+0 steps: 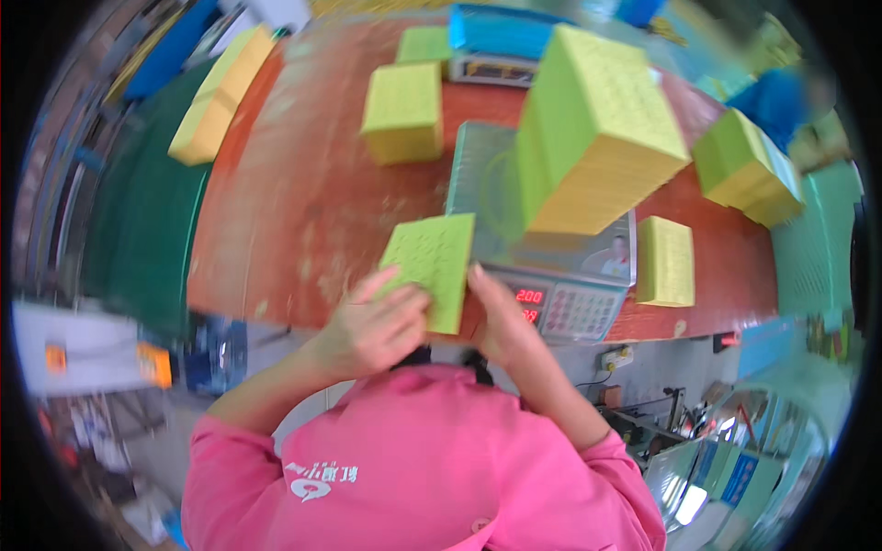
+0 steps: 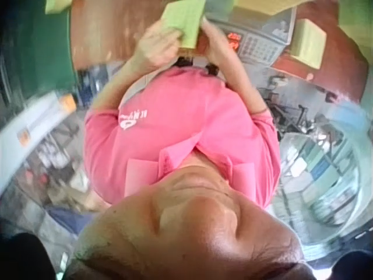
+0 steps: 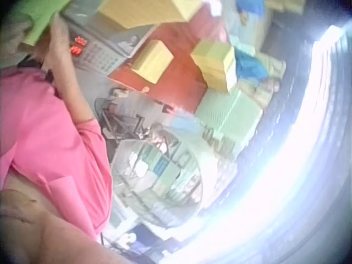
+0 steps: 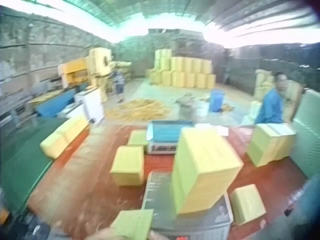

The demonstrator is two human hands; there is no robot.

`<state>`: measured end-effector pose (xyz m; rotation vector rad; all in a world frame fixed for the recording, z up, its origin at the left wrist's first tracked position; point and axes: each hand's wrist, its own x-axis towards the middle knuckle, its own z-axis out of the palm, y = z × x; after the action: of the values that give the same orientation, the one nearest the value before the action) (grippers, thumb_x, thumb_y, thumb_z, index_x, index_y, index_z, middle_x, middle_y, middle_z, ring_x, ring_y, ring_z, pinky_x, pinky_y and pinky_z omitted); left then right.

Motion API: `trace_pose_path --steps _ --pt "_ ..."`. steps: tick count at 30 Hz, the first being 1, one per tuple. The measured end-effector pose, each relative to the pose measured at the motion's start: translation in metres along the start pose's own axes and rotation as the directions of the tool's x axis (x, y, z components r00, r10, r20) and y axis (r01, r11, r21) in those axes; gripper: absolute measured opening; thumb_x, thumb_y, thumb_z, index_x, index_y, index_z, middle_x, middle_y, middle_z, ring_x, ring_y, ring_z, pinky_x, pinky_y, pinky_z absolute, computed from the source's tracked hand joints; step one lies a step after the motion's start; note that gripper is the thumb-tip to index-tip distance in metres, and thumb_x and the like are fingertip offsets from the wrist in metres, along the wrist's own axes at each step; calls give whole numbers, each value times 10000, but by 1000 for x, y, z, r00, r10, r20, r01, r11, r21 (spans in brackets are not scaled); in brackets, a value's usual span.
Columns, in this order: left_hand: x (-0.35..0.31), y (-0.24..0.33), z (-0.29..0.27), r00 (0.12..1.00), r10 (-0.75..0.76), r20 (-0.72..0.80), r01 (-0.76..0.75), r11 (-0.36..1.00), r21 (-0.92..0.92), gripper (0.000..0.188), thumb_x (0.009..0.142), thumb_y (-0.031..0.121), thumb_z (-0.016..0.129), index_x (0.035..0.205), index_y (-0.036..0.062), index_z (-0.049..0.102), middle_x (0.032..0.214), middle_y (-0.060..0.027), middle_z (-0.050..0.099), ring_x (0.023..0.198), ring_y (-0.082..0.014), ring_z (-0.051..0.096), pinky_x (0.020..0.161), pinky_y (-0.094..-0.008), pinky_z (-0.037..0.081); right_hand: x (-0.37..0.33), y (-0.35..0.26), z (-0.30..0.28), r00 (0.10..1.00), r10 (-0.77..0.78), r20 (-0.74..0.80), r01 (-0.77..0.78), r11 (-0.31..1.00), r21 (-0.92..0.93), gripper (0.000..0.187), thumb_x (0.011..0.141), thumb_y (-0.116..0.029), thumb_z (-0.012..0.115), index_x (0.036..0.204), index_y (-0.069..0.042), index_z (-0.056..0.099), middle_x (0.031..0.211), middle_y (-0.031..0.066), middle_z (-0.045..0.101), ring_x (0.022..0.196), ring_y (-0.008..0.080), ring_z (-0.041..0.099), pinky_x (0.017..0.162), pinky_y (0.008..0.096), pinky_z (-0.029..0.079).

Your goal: The recorder is weighing stacks of yellow textured paper sheets on a digital scale and organizing them on a workbench.

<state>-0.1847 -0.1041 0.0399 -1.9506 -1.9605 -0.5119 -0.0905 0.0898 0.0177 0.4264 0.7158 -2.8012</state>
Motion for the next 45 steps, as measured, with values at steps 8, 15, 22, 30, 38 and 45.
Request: trace_pose_path --steps 8,15,22,30,38,45 --pt "-29 83 -2 561 -779 -278 580 611 -540 253 886 203 675 1053 17 636 1046 -109 640 936 -189 620 848 -358 491 -36 21 -6 982 -167 -92 118 911 -396 357 953 -61 525 1297 23 483 1208 108 601 1038 175 612 888 326 512" --pt "36 64 -25 340 -903 262 506 -59 -861 194 956 187 611 977 -4 637 782 25 614 681 -34 545 604 -201 448 -62 -23 16 943 -322 84 310 757 -576 414 983 -136 524 1354 14 416 1220 100 571 1074 153 564 928 305 466" --pt "148 18 -63 613 -779 -131 476 497 -726 202 960 178 570 884 -5 604 728 19 548 708 -74 502 643 -244 429 -89 -125 78 675 -698 239 623 366 -691 462 977 -220 545 1342 43 441 1200 93 580 1092 132 520 957 288 422" --pt "277 -67 -36 667 -694 271 385 9 -923 154 913 185 567 893 44 625 804 -91 684 612 -178 659 581 -329 540 -51 -278 36 705 -705 72 546 475 -690 168 908 -166 611 926 -4 654 777 64 664 589 114 606 490 261 432" --pt "281 -95 -5 529 -763 372 604 31 -797 180 878 252 602 760 116 609 629 -56 620 450 -141 517 385 -274 299 -28 -303 11 723 -691 -9 431 461 -776 86 837 -90 645 789 -19 653 665 57 618 521 123 561 405 256 351" --pt "285 -93 -6 477 -775 414 664 9 -748 182 880 254 608 748 129 612 631 -38 614 446 -119 475 395 -264 304 -21 -303 10 677 -736 -9 441 415 -796 75 800 -40 659 738 1 649 627 62 595 476 137 528 381 268 329"
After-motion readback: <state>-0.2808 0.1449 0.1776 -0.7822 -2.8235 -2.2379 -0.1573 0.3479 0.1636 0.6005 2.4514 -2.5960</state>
